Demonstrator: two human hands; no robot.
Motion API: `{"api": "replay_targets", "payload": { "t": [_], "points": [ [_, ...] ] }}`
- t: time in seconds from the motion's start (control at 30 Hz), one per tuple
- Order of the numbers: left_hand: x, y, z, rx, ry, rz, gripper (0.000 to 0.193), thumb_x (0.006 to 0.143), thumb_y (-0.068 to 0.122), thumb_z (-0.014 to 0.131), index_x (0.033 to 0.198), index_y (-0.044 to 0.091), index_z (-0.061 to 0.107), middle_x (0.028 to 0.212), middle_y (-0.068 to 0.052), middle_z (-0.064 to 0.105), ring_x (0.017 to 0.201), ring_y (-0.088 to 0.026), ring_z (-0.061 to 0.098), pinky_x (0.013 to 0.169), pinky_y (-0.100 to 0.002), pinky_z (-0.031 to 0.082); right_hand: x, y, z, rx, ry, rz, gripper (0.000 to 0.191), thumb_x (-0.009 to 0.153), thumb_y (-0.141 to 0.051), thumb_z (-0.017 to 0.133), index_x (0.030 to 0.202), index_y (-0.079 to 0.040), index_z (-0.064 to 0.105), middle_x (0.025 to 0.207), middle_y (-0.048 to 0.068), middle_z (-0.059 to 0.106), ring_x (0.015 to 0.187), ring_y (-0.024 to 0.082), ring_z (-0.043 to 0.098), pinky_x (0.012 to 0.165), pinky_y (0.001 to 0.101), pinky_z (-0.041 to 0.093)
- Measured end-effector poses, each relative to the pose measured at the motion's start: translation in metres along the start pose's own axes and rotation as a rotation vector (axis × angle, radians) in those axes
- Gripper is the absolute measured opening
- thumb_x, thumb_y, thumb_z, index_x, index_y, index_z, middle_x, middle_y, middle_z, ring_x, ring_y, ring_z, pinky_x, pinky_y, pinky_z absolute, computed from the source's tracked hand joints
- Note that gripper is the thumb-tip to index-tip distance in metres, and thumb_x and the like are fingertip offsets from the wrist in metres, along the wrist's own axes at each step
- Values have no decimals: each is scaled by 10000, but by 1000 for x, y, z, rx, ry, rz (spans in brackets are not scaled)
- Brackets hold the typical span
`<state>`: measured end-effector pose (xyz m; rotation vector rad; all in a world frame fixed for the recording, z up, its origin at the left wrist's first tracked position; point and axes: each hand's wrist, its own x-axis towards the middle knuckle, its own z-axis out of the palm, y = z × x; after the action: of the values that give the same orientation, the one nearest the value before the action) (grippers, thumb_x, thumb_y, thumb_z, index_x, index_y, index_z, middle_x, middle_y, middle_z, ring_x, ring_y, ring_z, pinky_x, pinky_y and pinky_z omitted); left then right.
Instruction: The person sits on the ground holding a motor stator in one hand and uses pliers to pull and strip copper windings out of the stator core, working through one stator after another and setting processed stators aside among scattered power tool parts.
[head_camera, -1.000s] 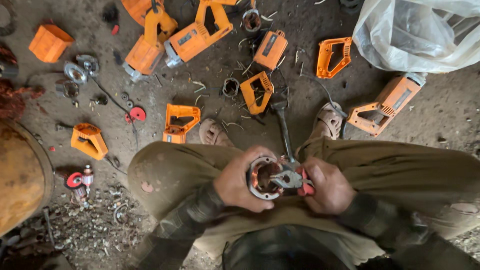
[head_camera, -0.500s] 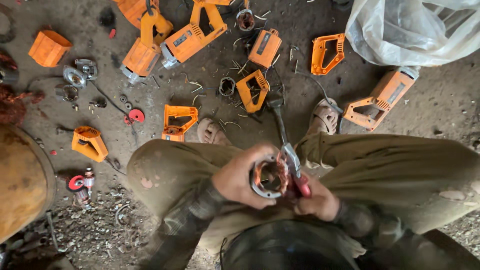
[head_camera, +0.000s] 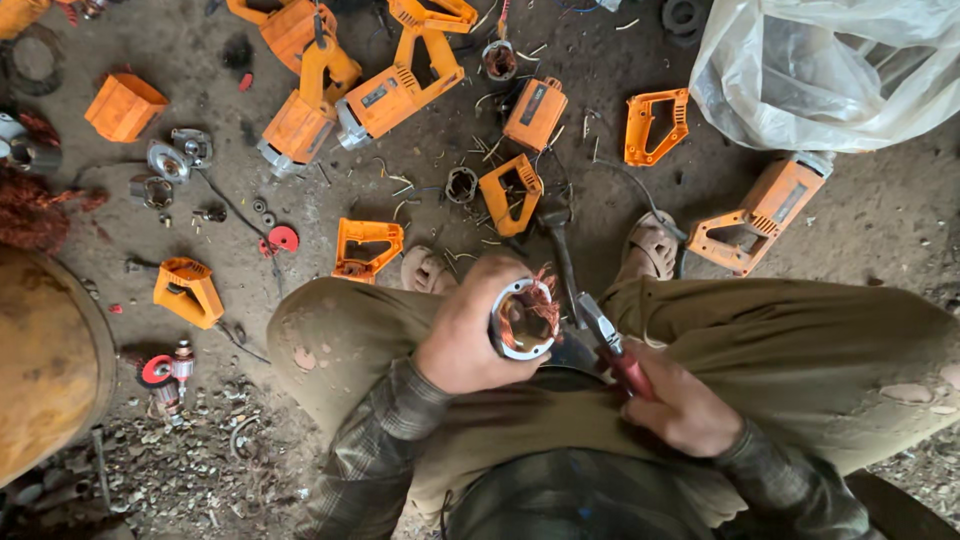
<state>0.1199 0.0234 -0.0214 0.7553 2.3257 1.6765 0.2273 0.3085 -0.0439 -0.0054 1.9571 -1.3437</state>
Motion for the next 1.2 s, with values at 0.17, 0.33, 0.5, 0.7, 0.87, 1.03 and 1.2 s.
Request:
{"api": "replay_targets", "payload": {
  "t": [0.17,0.33,0.5,0.7,0.87,1.03,1.2],
  "points": [
    [0,2,-1,148,11,-3,757,661,206,900,1290,31,517,1231,-176,598,1107,-370,659,912,-422,553,-1,-18,-5,-324,59,-51,753,726,-122,675,1424,-4,419,1185,203,601,1105,366,599,935,416,475],
    [-4,2,0,293,-60,-88,746,641,230,888,1266,39,527,1130,-162,606,956,-373,663,760,-461,552,4,-36,-13,-543,129,-269,785,697,-99,674,1423,41,411,1145,231,603,1094,412,568,937,462,422],
    [-9,0,-3,332,-78,-42,752,624,220,870,1250,36,496,1089,-154,585,936,-368,655,720,-471,538,5,-47,-11,-549,21,-168,853,701,-82,671,1501,-3,385,1052,185,624,1016,360,591,928,437,425],
    [-14,-3,-9,348,-140,-83,752,611,229,878,1236,32,510,1085,-157,588,932,-361,661,719,-475,536,5,-51,-13,-539,-8,-252,836,702,-64,673,1476,17,370,1095,160,652,1019,349,601,920,444,431],
    [-13,-2,-11,328,-162,-64,790,592,240,877,1256,16,512,1100,-163,589,929,-364,661,717,-476,535,3,-50,-20,-576,-65,-201,841,700,-70,700,1473,-4,373,1108,168,644,1017,346,595,916,438,434],
    [-10,0,-12,320,-215,-78,788,582,230,881,1248,16,518,1078,-174,575,912,-373,654,704,-480,522,5,-47,-24,-526,-98,-263,836,724,-43,673,1492,8,348,1100,168,647,970,343,624,871,436,482],
    [-7,-1,-15,278,-254,-10,703,610,179,847,1225,42,535,1082,-143,589,918,-371,652,745,-473,530,13,-45,-33,-436,-242,-149,872,735,-11,644,1538,-54,307,1074,141,657,927,319,658,828,414,519]
  ]
}}
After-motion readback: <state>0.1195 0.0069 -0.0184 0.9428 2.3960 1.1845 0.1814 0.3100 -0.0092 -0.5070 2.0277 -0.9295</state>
